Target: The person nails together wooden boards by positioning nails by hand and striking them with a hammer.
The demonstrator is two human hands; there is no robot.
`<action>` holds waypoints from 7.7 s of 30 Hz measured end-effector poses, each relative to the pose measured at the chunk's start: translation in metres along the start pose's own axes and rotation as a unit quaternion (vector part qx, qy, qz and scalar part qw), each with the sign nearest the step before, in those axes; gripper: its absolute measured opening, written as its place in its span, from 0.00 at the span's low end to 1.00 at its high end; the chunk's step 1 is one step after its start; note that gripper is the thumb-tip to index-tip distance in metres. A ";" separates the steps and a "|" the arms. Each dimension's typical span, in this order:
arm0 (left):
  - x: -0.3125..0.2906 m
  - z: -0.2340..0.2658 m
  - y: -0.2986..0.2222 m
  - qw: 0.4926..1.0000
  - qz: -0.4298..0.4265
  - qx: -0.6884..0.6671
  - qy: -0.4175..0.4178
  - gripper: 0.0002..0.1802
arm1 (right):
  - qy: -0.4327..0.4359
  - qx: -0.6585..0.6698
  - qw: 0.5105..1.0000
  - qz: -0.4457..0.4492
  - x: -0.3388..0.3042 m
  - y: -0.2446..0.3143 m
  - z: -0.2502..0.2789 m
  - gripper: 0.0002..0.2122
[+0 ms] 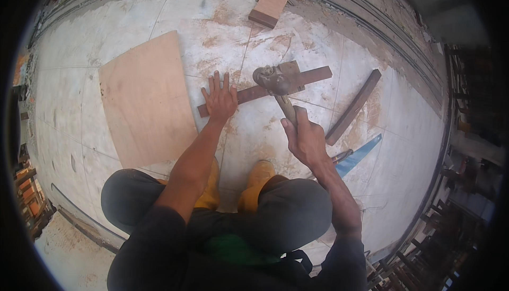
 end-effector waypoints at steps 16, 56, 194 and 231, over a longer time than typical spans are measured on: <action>0.002 -0.006 -0.001 0.999 0.002 0.030 0.020 0.30 | -0.030 0.033 0.999 0.028 0.012 0.058 0.028 0.14; -0.003 -0.015 -0.010 0.997 0.007 0.038 0.066 0.31 | 0.007 -0.076 0.997 -0.001 0.057 0.006 0.038 0.19; -0.074 0.002 -0.063 0.967 -0.229 -0.038 0.100 0.27 | -0.048 0.075 0.996 -0.018 -0.026 -0.022 0.044 0.14; -0.085 -0.012 -0.091 0.931 -0.305 0.072 0.188 0.36 | 0.039 -0.106 0.991 -0.074 -0.041 -0.071 0.036 0.14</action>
Point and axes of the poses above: each hand's wrist, its own x-axis towards the middle knuckle, its own z-axis out of the back of the hand, y = z × x, the point moved 9 cm from there along x, towards the middle knuckle, and after that the axes turned 14 degrees about x, right-handed, at the moved point
